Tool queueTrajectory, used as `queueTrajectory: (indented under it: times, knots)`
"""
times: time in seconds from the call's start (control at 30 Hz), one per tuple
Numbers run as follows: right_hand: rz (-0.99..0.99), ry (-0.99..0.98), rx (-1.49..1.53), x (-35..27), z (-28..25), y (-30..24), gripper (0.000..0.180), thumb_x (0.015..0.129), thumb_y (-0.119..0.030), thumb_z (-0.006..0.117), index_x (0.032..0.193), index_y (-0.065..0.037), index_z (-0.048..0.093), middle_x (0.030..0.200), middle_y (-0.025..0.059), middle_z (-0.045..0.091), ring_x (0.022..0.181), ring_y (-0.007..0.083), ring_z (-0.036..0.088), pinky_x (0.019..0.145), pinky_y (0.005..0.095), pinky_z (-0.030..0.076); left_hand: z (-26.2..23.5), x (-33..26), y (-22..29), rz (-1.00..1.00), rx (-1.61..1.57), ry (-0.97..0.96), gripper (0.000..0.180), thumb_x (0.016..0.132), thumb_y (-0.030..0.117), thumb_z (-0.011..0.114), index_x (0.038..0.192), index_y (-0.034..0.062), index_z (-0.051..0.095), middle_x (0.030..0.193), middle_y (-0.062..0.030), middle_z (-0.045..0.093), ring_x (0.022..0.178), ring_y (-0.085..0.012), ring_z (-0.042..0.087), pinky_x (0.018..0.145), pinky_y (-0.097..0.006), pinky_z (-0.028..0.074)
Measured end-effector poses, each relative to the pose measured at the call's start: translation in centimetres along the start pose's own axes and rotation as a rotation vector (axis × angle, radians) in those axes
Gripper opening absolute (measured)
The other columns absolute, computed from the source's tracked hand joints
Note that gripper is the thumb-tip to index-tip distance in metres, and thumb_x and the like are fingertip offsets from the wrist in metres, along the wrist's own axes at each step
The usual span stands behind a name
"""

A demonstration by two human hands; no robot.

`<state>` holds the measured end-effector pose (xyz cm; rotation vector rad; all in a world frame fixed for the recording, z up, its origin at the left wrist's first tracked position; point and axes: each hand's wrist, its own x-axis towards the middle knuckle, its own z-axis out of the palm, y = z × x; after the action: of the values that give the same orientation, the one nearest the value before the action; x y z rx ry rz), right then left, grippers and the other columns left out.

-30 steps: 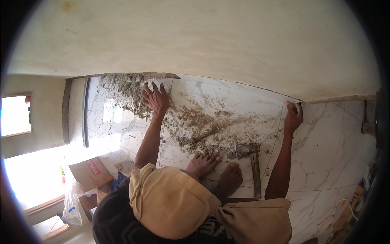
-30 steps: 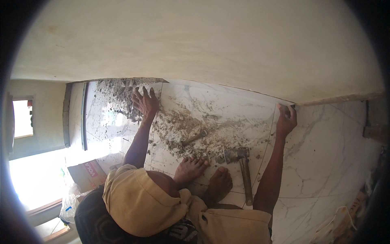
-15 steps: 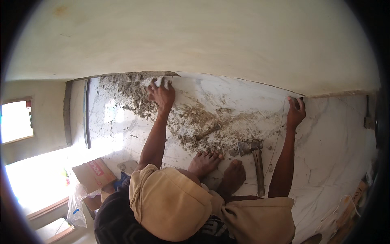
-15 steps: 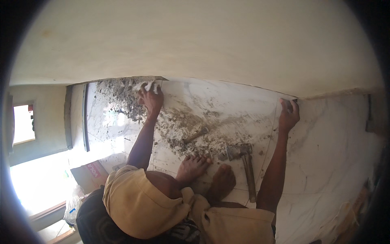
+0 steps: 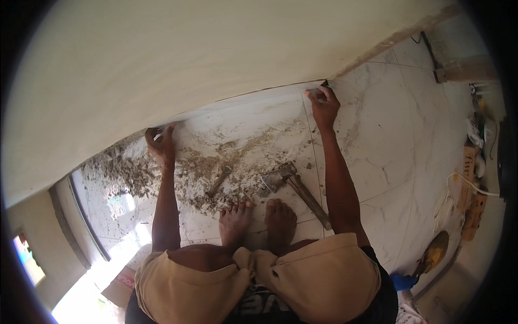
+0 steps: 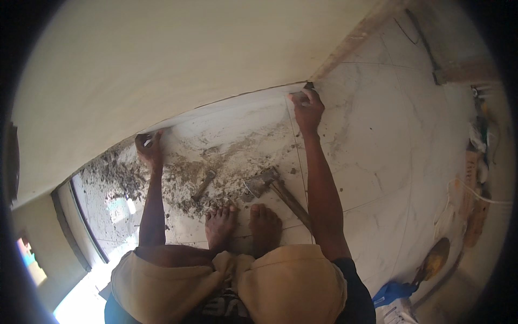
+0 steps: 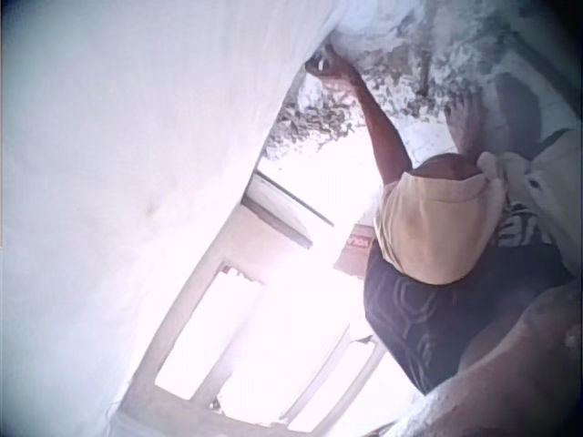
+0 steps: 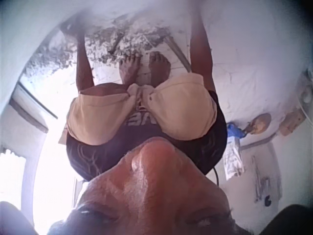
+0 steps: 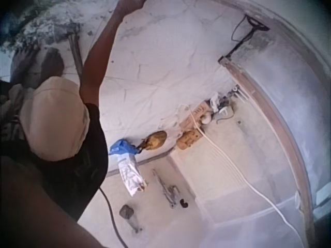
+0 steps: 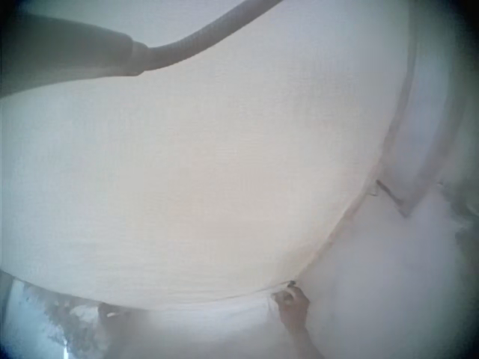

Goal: The person kneels on a tiled floor, uses a chisel to remove debris from the edge of a tile, and sweeps the area with a broom. They then pick up a bucket and trowel and walk outside.

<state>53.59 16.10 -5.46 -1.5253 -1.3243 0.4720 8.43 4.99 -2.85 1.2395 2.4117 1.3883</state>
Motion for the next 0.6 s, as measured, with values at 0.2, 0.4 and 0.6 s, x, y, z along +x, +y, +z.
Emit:
queueTrajectory:
  times: [0.2, 0.4, 0.6]
  knots:
    - [-0.034, -0.030, 0.033, 0.2, -0.2, 0.2, 0.030, 0.071, -0.008, 0.079, 0.096, 0.002, 0.066, 0.086, 0.0105, 0.064, 0.071, 0.0199, 0.062, 0.066, 0.0319, 0.051, 0.9, -0.1, -0.8, -0.041, 0.059, 0.037, 0.053, 0.067, 0.024, 0.088, 0.104, -0.0023, 0.061, 0.090, -0.0088, 0.062, 0.081, -0.0201, 0.059, 0.063, -0.032, 0.049]
    - [-0.008, -0.003, 0.062, 0.2, 0.2, 1.0, 0.033, 0.071, -0.008, 0.078, 0.099, 0.004, 0.066, 0.086, 0.0127, 0.065, 0.073, 0.0203, 0.063, 0.068, 0.0315, 0.052, 1.1, 0.0, -1.5, 0.008, 0.077, 0.056, 0.049, 0.069, 0.026, 0.087, 0.101, -0.0007, 0.062, 0.088, -0.0077, 0.061, 0.080, -0.0197, 0.059, 0.062, -0.032, 0.049]
    - [-0.034, 0.024, 0.116, 0.1, 0.3, 1.0, 0.040, 0.069, -0.013, 0.082, 0.101, 0.004, 0.065, 0.086, 0.0123, 0.064, 0.075, 0.0192, 0.063, 0.069, 0.0308, 0.053, 1.0, -0.2, -1.4, 0.041, 0.118, 0.032, 0.046, 0.072, 0.028, 0.085, 0.098, 0.0000, 0.059, 0.086, -0.0055, 0.058, 0.078, -0.0180, 0.056, 0.063, -0.032, 0.053]
